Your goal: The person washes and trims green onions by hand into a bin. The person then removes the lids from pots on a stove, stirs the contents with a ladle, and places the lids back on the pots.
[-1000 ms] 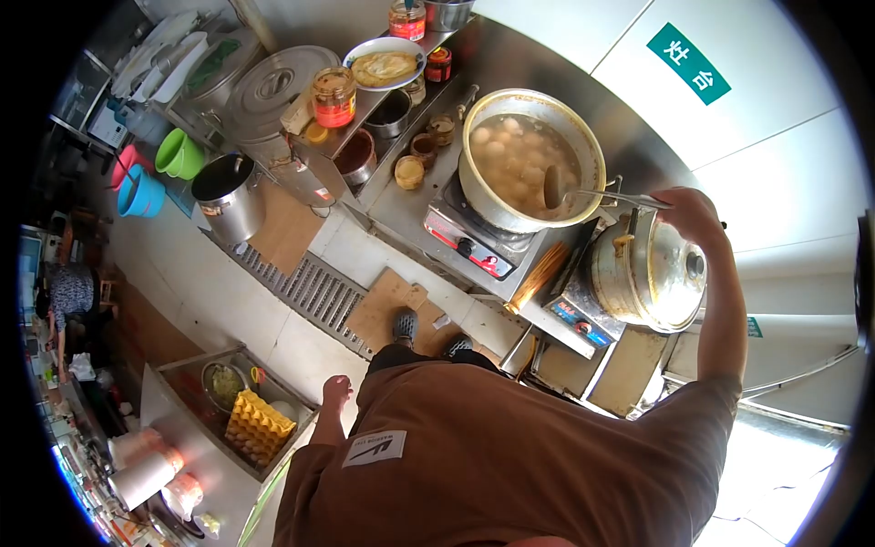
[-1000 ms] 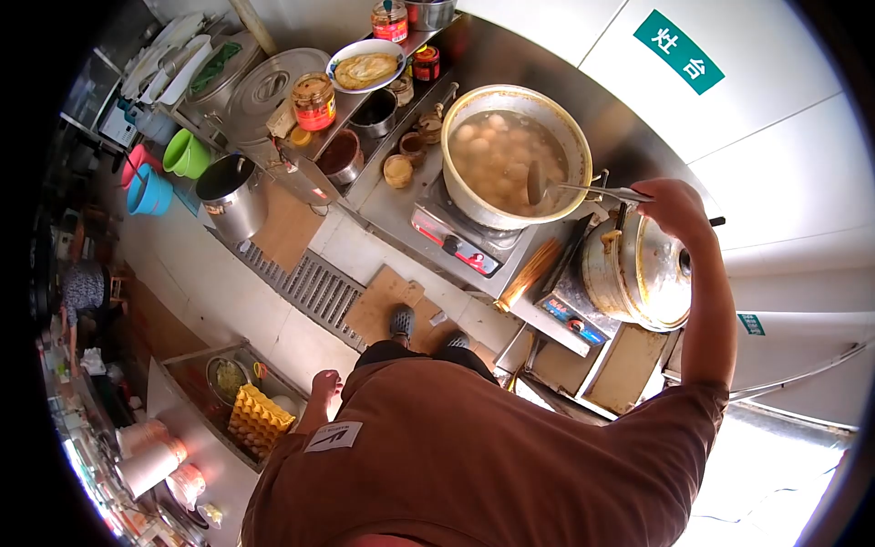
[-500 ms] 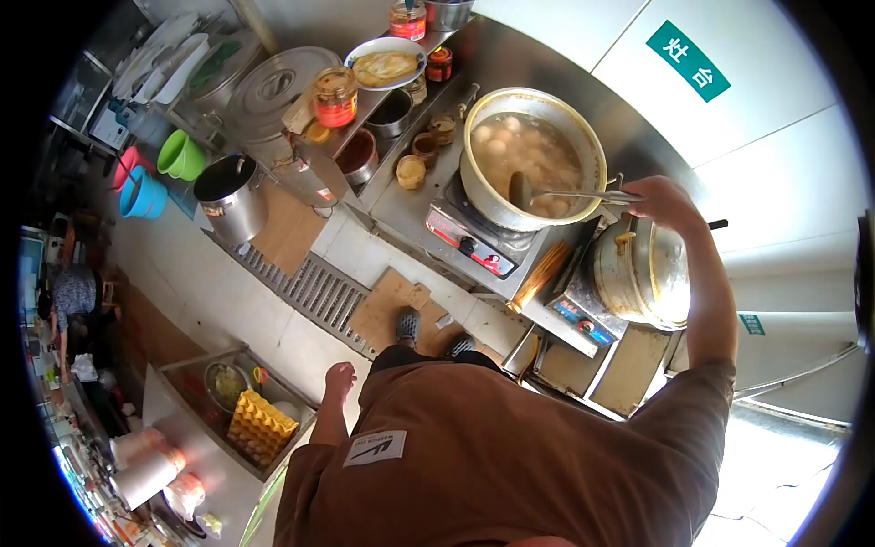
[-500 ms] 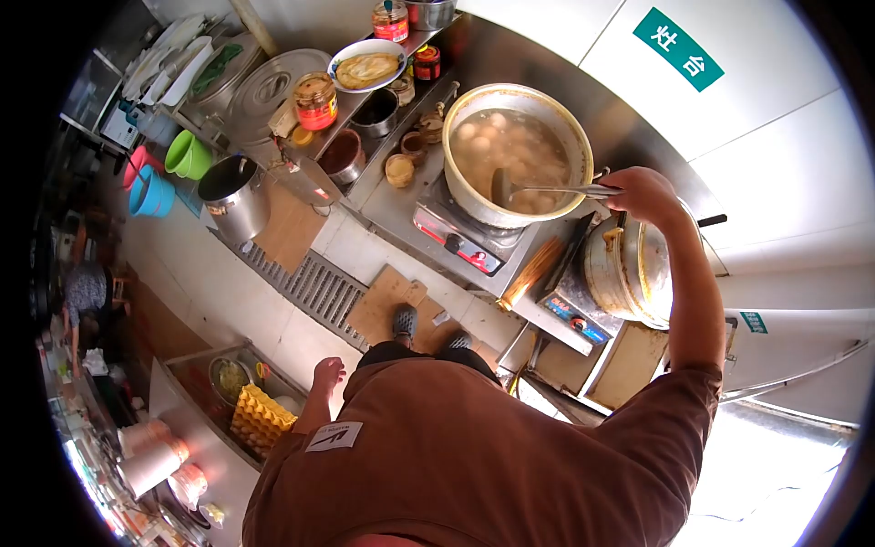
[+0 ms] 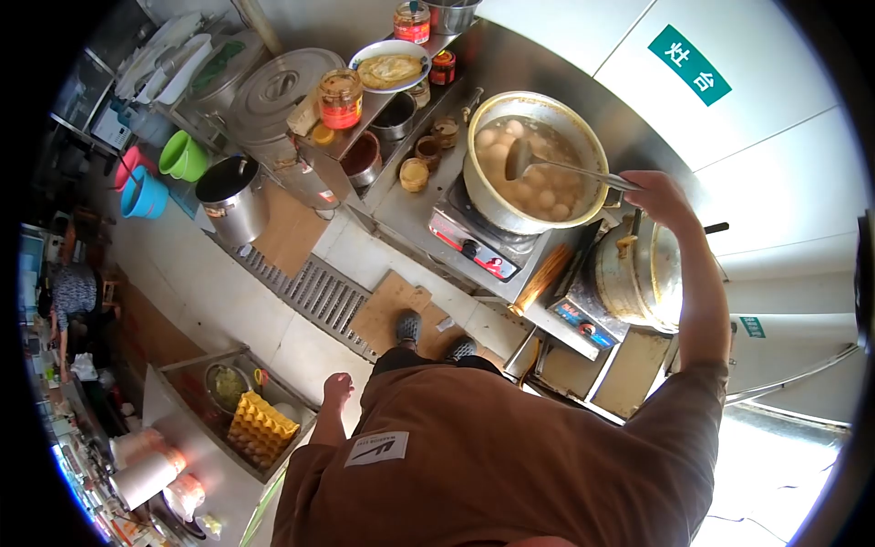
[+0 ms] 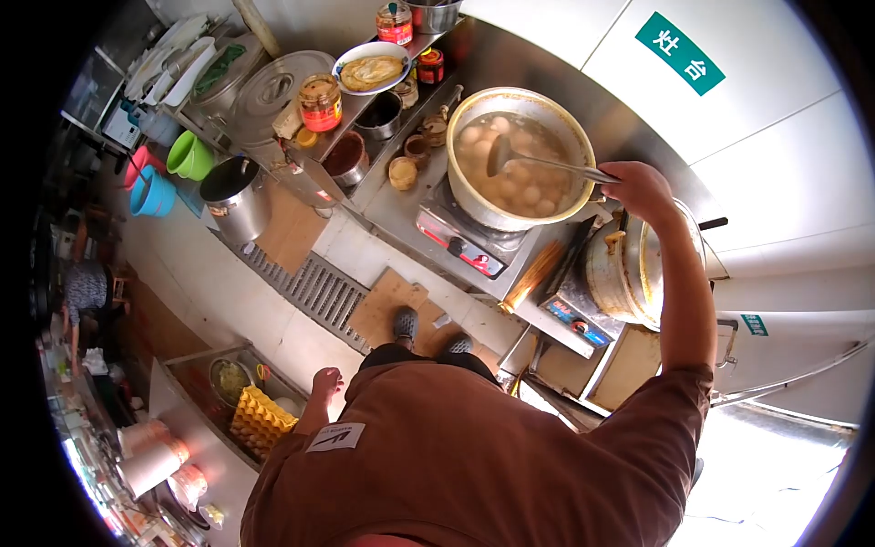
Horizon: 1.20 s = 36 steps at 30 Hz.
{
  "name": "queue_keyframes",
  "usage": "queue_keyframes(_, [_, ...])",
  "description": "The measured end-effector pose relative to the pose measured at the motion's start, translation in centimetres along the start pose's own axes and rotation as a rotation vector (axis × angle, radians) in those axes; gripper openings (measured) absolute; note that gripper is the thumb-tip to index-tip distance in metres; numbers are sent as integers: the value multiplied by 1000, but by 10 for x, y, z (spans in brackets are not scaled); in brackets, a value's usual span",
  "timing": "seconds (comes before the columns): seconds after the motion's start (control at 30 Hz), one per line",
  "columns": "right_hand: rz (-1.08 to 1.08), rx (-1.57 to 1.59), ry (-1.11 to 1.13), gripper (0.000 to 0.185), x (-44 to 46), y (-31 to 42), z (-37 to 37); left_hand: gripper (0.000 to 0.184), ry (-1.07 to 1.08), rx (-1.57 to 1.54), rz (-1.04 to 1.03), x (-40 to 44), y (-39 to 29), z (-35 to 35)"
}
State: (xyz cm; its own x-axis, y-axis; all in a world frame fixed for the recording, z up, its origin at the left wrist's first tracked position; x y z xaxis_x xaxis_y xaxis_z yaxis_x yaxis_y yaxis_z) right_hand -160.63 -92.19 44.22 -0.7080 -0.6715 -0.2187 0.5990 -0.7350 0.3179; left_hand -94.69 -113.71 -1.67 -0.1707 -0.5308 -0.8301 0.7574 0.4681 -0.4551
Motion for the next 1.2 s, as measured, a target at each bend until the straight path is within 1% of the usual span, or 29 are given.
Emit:
queue_keyframes(0.1, [-25,-35,30,26,5,8,-10,25,13,-37,-58,-8,-26,-2])
queue_keyframes(0.17, [-37,-62,45,25,6,6,-13,25,13,-57,-77,-6,-30,-4])
queue_keyframes(0.23, [-45,-173,43,23,2,-1,-7,25,17,-80,-97,-3,-29,-5])
queue_keyframes(0.27, [-42,-175,43,23,-2,-2,-3,24,17,-63,-98,-2,-27,-6])
queue_keyframes(0.33, [-142,-176,50,22,-8,-9,6,24,18,-50,-100,4,-18,-7])
queue_keyframes(0.4, [-174,-190,69,21,-7,-15,9,21,28,6,-69,6,-8,-5])
queue_keyframes(0.47, [-114,-111,-9,25,-6,-14,11,19,35,53,-51,8,-2,-2])
queue_keyframes(0.5, [-121,-108,-10,25,-3,-18,6,19,29,58,-39,6,-2,0])
queue_keyframes(0.57, [75,25,-229,31,11,-14,-4,18,24,69,-26,5,-3,5])
queue_keyframes(0.6, [72,28,-229,31,22,-15,-13,19,11,84,-33,5,-7,7])
queue_keyframes(0.67, [7,75,-189,38,45,-13,-30,20,-8,100,-36,3,-17,9])
queue_keyframes(0.7, [11,80,-186,38,53,-2,-33,20,-12,54,-57,3,-22,9])
queue_keyframes(0.77, [-83,-16,-139,37,67,15,-40,21,-13,-27,-83,-1,-35,8])
queue_keyframes(0.8, [-74,-14,-137,37,76,16,-43,21,-20,-32,-81,-6,-41,6])
queue_keyframes(0.87, [-26,-118,-119,35,96,15,-55,19,-11,-91,-110,-14,-49,1])
queue_keyframes(1.03, [-7,-125,-68,33,120,20,-71,18,10,-75,-99,-11,-20,-3])
queue_keyframes(1.1, [5,-122,-59,33,126,21,-77,18,-29,-41,-22,-13,-1,0])
queue_keyframes(1.2, [48,-163,-33,31,131,25,-83,19,-44,-23,36,-19,20,11])
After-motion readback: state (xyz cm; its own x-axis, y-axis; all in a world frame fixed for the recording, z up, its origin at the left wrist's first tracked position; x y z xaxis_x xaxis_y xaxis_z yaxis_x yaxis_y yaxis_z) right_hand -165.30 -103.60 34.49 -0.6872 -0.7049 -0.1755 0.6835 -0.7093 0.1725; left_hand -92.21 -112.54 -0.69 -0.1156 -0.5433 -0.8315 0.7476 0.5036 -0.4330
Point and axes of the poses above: each hand's wrist, its own x-axis towards the middle knuckle, its own z-axis out of the back of the hand, y = z × x, the point moved 5 cm from there along x, towards the middle knuckle, and after that the axes turned 4 degrees about x, right-handed, at the moved point
